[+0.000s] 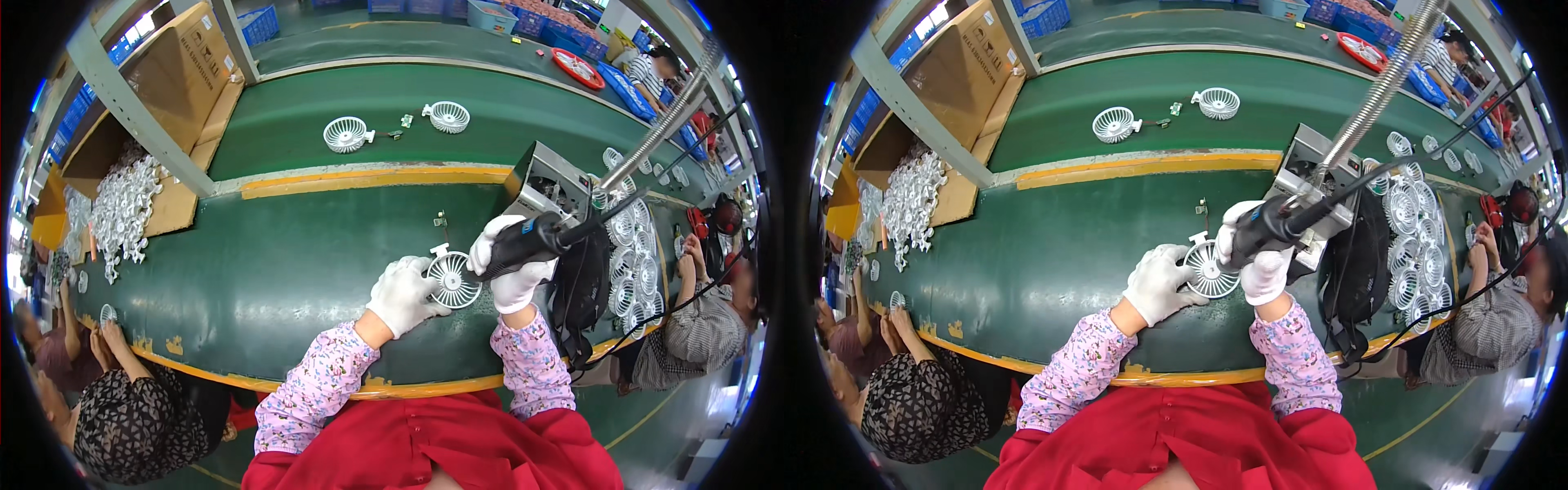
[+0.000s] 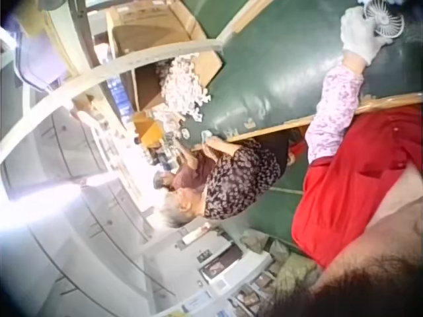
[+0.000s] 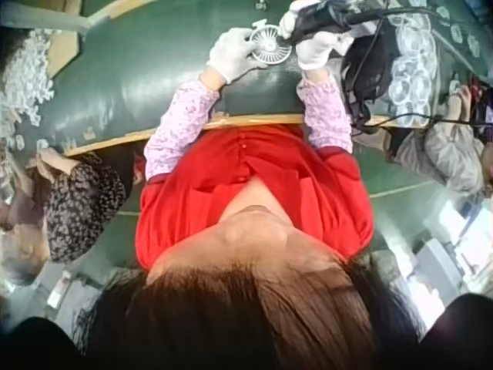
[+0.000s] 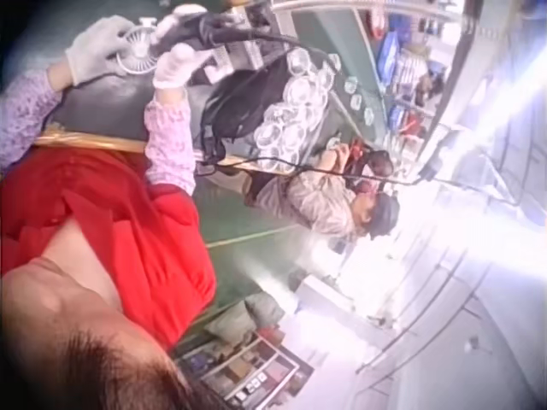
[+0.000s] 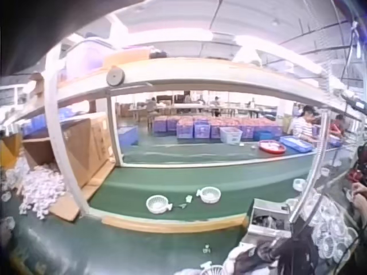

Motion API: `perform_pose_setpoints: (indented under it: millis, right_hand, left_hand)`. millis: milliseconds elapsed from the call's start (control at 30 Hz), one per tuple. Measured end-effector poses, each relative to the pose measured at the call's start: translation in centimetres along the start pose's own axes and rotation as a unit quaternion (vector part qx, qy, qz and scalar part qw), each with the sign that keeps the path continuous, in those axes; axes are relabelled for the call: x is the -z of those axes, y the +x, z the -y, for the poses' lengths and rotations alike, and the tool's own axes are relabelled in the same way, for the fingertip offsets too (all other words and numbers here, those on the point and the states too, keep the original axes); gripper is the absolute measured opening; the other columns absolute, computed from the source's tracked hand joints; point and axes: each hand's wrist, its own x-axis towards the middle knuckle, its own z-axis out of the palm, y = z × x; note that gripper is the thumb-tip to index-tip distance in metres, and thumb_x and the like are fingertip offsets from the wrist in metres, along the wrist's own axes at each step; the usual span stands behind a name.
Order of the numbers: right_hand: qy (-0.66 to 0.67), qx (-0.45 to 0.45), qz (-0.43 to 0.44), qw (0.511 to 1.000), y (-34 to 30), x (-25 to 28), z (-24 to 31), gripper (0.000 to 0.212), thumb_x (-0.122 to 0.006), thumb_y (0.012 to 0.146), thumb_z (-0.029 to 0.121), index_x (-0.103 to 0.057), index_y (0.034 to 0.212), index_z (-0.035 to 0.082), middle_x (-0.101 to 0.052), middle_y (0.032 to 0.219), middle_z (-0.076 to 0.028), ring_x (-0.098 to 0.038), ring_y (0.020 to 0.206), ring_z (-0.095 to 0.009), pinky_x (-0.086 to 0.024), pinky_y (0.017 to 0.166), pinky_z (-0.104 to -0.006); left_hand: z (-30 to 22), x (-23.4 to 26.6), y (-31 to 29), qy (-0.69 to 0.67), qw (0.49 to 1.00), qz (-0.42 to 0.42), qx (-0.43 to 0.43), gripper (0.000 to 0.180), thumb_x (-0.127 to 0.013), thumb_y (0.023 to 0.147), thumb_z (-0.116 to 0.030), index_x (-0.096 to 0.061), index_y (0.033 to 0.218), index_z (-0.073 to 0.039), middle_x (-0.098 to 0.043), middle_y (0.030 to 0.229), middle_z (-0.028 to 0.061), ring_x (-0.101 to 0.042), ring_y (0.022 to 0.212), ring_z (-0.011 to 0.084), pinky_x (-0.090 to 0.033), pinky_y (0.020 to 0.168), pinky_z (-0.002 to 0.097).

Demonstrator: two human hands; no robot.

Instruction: Assembling small plastic fan guard components using an electric screwdriver on a factory production line.

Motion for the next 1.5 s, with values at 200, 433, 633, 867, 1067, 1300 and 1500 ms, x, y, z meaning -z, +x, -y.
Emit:
perform_pose_setpoints:
  millis: [200, 433, 633, 867, 1067, 1300, 1500]
  right_hand:
    - [0.033, -0.062, 0.065, 0.995, 0.9, -0.3, -0.7, 0.082, -0.077, 0.05, 0.063, -0.051, 0.093, -0.002, -0.052, 0.06, -0.005, -0.048, 0.048, -0.012, -0.038, 0.044, -0.023]
    - [0.027, -0.022, -0.025, 0.999, 0.2, -0.6, 0.8, 0.083, -0.082, 0.049, 0.056, -0.052, 0.1, -0.002, -0.057, 0.069, -0.006, -0.055, 0.056, -0.014, -0.043, 0.045, -0.0237]
    - [-0.186, 0.161, -0.102, 0.964, 1.3, 0.3, 7.0, 0.093, -0.046, 0.055, 0.088, -0.049, 0.095, 0.004, -0.045, 0.058, -0.001, -0.043, 0.045, -0.014, -0.035, 0.045, -0.0278]
    - [-0.199, 0.131, -0.112, 0.965, 1.1, 0.4, 6.3, 0.092, -0.048, 0.054, 0.088, -0.048, 0.094, 0.004, -0.042, 0.055, -0.001, -0.039, 0.045, -0.012, -0.032, 0.044, -0.0256]
    - [-0.011, 0.011, -0.01, 1.0, -0.9, -1.7, 2.9, 0.093, -0.06, 0.056, 0.079, -0.049, 0.104, 0.0, -0.053, 0.063, -0.005, -0.052, 0.054, -0.015, -0.043, 0.05, -0.0271]
    - [0.09, -0.061, 0.052, 0.993, -0.8, -1.8, -1.9, 0.077, -0.087, 0.051, 0.039, -0.051, 0.103, -0.006, -0.058, 0.086, -0.009, -0.055, 0.062, -0.015, -0.042, 0.049, -0.0241]
    - [0.009, -0.086, 0.088, 0.992, 0.1, -2.6, -1.9, 0.076, -0.077, 0.055, 0.055, -0.051, 0.097, -0.003, -0.054, 0.075, -0.007, -0.05, 0.056, -0.012, -0.038, 0.047, -0.0231]
  left_hand:
    - [0.0, 0.2, 0.0, 0.004, 1.0, 0.005, -0.017, 0.033, -0.074, 0.06, -0.037, -0.069, 0.08, -0.011, -0.057, 0.106, 0.0108, -0.051, 0.104, 0.0279, -0.04, 0.087, 0.0391]
    - [0.0, 0.0, 0.1, -0.001, 1.0, 0.008, 0.004, 0.033, -0.076, 0.057, -0.035, -0.069, 0.079, -0.011, -0.058, 0.105, 0.0104, -0.051, 0.103, 0.0287, -0.041, 0.086, 0.0392]
    - [-0.5, 0.4, 0.1, -0.001, 1.0, -0.016, 0.022, 0.031, -0.076, 0.058, -0.036, -0.069, 0.08, -0.015, -0.055, 0.083, 0.0065, -0.052, 0.086, 0.0257, -0.043, 0.076, 0.0378]
    - [-0.1, 0.0, 0.1, 0.017, 1.0, 0.003, -0.001, 0.029, -0.076, 0.058, -0.037, -0.069, 0.075, -0.015, -0.052, 0.069, 0.0059, -0.052, 0.073, 0.0246, -0.043, 0.067, 0.0366]
    - [-0.1, 0.1, 0.1, 0.013, 1.0, 0.02, -0.016, 0.029, -0.072, 0.062, -0.039, -0.067, 0.074, -0.013, -0.053, 0.072, 0.0068, -0.052, 0.077, 0.0245, -0.042, 0.068, 0.0375]
    - [0.0, 0.0, 0.1, 0.021, 0.999, 0.029, -0.015, 0.035, -0.069, 0.064, -0.045, -0.067, 0.076, -0.013, -0.053, 0.073, 0.0075, -0.052, 0.077, 0.0256, -0.042, 0.068, 0.0381]
    - [0.3, -0.3, 0.0, 0.037, 0.999, 0.036, -0.011, 0.035, -0.069, 0.064, -0.045, -0.068, 0.079, -0.014, -0.054, 0.076, 0.0075, -0.052, 0.079, 0.0253, -0.042, 0.07, 0.0382]
